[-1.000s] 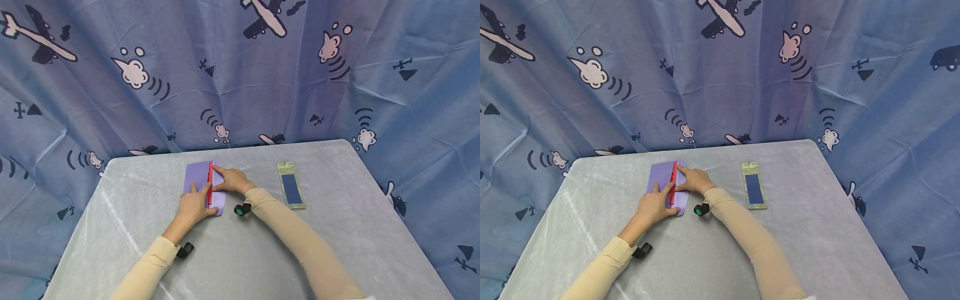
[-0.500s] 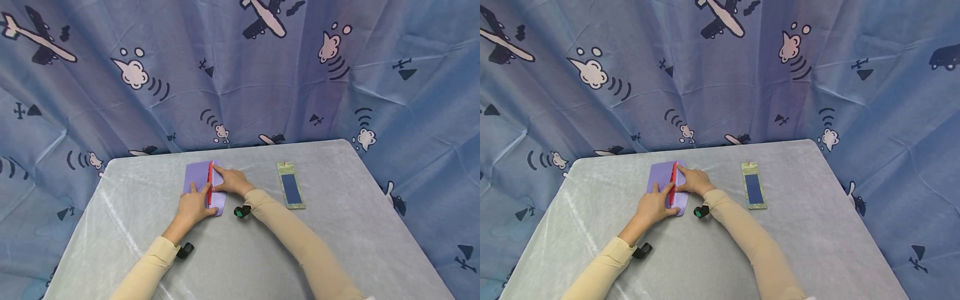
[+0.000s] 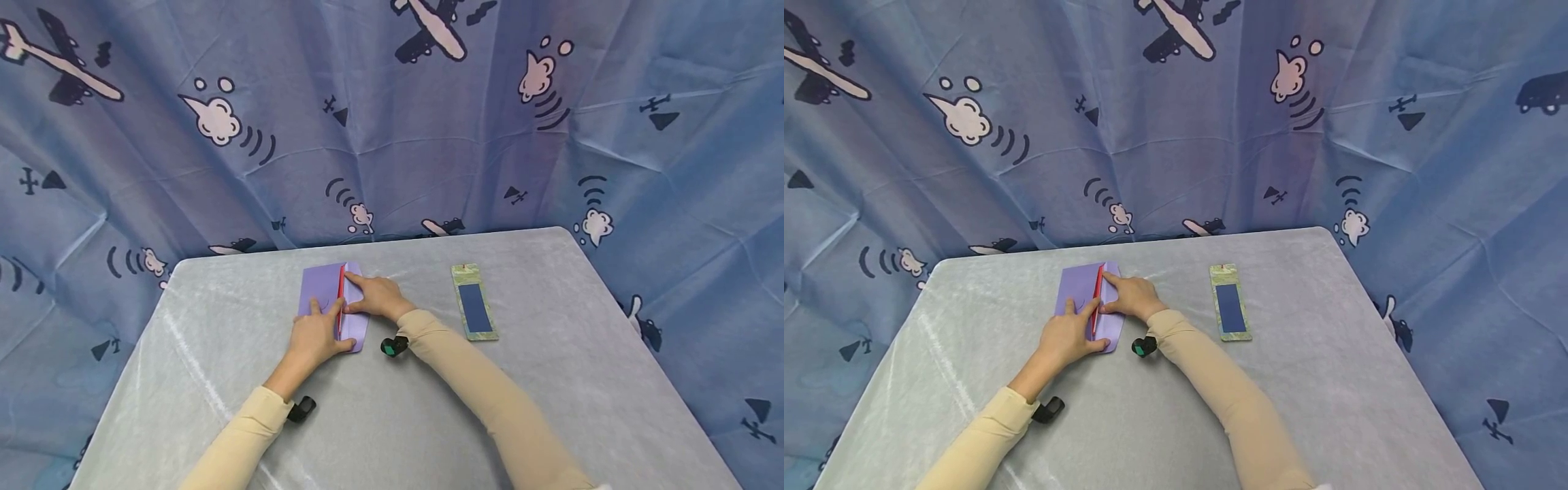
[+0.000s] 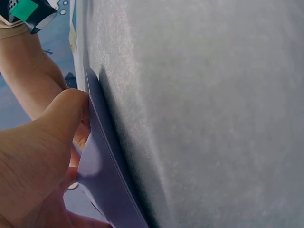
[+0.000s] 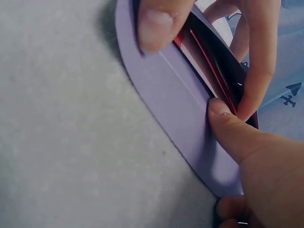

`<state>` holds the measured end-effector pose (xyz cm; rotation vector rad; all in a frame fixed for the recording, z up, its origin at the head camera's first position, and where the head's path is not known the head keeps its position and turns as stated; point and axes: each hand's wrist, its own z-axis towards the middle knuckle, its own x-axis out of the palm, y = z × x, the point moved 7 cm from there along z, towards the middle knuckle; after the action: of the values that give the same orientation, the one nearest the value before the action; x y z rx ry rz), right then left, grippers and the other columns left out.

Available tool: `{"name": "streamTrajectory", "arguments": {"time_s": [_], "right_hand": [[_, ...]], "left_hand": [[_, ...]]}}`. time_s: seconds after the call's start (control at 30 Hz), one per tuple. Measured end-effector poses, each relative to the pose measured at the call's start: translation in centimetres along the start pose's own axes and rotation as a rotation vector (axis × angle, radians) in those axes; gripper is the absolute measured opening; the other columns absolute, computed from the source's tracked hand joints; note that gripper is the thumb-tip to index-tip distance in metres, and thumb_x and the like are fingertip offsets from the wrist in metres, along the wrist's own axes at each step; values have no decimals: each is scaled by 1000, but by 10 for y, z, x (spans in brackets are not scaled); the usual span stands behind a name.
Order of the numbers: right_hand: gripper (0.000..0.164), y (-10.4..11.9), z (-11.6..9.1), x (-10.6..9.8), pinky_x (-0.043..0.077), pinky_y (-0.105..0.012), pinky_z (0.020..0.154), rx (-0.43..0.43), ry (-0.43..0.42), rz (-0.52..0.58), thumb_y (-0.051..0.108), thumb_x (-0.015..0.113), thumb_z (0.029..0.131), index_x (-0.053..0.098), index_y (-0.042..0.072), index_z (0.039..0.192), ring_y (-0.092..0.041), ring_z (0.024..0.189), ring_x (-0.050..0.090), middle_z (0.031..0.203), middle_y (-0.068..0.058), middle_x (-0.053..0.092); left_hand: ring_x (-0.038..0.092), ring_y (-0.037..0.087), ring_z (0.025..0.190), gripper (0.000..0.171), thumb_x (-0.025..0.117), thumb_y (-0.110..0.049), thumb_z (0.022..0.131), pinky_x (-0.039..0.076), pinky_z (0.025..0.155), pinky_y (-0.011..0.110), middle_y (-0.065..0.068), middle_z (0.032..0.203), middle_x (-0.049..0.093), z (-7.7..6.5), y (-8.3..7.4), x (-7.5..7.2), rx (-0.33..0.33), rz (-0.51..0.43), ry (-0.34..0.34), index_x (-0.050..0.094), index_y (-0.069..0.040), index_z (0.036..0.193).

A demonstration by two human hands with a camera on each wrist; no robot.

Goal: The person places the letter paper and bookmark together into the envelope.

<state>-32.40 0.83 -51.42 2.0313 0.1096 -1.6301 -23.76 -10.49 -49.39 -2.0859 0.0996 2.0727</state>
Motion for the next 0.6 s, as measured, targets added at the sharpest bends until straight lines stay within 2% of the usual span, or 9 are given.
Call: {"name": "streamTrajectory", "arguments": {"time_s": [0.6], "right_hand": [[88, 2, 4, 4, 53, -46, 89, -2, 11, -51, 65, 67, 81, 29, 36, 155, -32, 116, 66, 137, -13, 63]], "left_hand": [[69, 47, 79, 95, 79, -62, 68, 51, 83, 64, 45, 134, 48, 0, 1, 1, 6, -8, -22, 49, -19, 146]]}}
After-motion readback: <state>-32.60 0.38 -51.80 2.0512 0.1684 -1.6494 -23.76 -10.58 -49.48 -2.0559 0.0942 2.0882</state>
